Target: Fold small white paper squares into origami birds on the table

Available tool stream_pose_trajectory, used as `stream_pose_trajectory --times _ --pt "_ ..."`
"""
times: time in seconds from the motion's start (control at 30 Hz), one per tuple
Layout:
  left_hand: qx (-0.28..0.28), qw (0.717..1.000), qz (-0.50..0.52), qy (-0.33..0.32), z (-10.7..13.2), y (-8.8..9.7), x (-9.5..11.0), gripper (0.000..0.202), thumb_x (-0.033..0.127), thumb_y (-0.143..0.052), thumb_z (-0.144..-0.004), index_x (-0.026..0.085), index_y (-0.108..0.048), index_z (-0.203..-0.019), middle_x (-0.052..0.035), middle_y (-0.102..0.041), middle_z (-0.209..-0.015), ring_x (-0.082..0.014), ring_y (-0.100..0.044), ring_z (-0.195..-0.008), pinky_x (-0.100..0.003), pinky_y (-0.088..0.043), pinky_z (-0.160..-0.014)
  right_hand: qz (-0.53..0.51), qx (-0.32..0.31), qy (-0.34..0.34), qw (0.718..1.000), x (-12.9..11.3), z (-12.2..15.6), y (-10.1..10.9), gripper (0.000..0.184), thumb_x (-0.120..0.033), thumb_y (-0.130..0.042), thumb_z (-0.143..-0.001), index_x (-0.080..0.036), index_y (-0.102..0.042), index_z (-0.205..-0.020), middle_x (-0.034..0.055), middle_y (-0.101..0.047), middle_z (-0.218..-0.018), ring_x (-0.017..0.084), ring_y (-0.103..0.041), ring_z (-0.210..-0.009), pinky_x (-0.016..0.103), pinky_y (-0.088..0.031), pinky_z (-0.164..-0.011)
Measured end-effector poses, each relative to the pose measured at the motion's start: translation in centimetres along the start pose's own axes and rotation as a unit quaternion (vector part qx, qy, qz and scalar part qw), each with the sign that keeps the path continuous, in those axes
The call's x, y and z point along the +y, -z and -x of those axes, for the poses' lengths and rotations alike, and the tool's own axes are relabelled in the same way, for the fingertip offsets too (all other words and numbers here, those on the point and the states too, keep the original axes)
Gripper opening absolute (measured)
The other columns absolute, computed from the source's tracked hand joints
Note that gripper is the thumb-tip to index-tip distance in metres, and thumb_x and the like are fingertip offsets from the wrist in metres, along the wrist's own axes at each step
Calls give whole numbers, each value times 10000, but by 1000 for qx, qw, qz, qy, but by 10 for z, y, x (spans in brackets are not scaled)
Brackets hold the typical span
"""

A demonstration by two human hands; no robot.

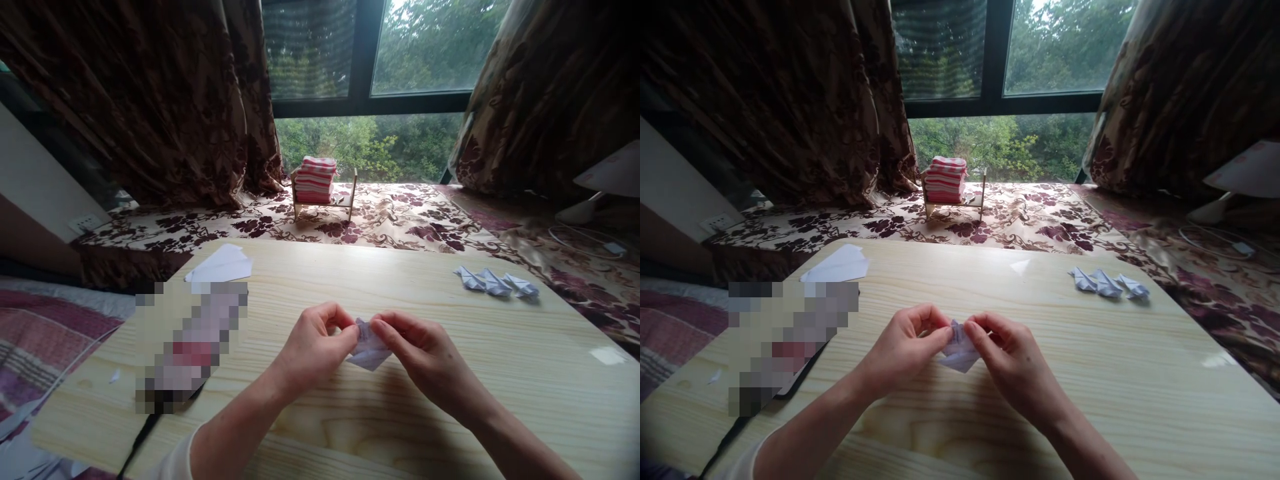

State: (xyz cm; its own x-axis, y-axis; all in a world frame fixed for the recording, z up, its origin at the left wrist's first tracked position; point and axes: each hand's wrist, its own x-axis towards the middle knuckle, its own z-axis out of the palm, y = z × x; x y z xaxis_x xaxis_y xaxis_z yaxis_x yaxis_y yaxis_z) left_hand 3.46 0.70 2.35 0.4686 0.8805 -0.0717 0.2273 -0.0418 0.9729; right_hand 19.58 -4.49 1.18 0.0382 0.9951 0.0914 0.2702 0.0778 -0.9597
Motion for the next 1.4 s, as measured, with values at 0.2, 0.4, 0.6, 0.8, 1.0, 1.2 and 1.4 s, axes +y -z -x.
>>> stream_pose_trajectory --times 0.2,0.4,0.6,0.8,1.0,1.2,1.4 --pt "13 999 30 9 0 -1 1 110 229 -589 -731 128 -588 -686 -14 -604 -652 -112 -533 -612 -214 -404 -555 -21 11 -11 1000 5 -1 -2 293 -438 -556 -843 -176 -643 -747 24 -631 -692 139 -531 -622 229 -417 -553" --pt "35 998 56 17 0 -5 1 127 237 -609 -724 124 -581 -672 -4 -589 -633 -100 -515 -593 -206 -394 -543 -37 21 -17 999 7 -2 -2 296 -449 -576 -830 -173 -653 -755 28 -646 -701 142 -550 -633 232 -433 -568" --pt "41 996 82 15 -2 -7 -1 125 234 -618 -727 124 -579 -681 -13 -599 -648 -107 -526 -609 -215 -407 -560 -46 27 -18 998 7 -2 -2 283 -431 -585 -825 -162 -672 -806 34 -665 -731 150 -576 -663 231 -453 -580" --pt "51 995 87 13 -2 -7 -2 99 209 -617 -720 125 -572 -693 -12 -594 -655 -106 -533 -611 -218 -414 -568 -36 26 -15 999 5 -3 -2 271 -414 -587 -820 -159 -678 -800 29 -659 -714 142 -580 -641 220 -453 -563" --pt "37 992 122 6 -1 -7 -2 191 170 -611 -719 148 -538 -895 4 -603 -689 -107 -547 -619 -220 -426 -577 6 10 -27 1000 3 -3 2 268 -412 -595 -809 -164 -677 -747 10 -630 -663 121 -551 -586 204 -430 -519" --pt "36 993 117 2 -1 -6 1 244 153 -592 -732 145 -529 -968 4 -603 -688 -107 -548 -616 -220 -423 -574 20 32 -4 999 6 -2 4 270 -404 -610 -810 -186 -673 -956 42 -679 -799 158 -608 -673 249 -490 -583" --pt "32 991 126 -8 -3 -5 -4 242 181 -603 -733 143 -545 -965 5 -597 -684 -107 -554 -614 -218 -426 -573 108 25 137 984 4 0 5 103 -258 -585 -839 -214 -653 -903 54 -648 -865 168 -601 -737 276 -497 -610"
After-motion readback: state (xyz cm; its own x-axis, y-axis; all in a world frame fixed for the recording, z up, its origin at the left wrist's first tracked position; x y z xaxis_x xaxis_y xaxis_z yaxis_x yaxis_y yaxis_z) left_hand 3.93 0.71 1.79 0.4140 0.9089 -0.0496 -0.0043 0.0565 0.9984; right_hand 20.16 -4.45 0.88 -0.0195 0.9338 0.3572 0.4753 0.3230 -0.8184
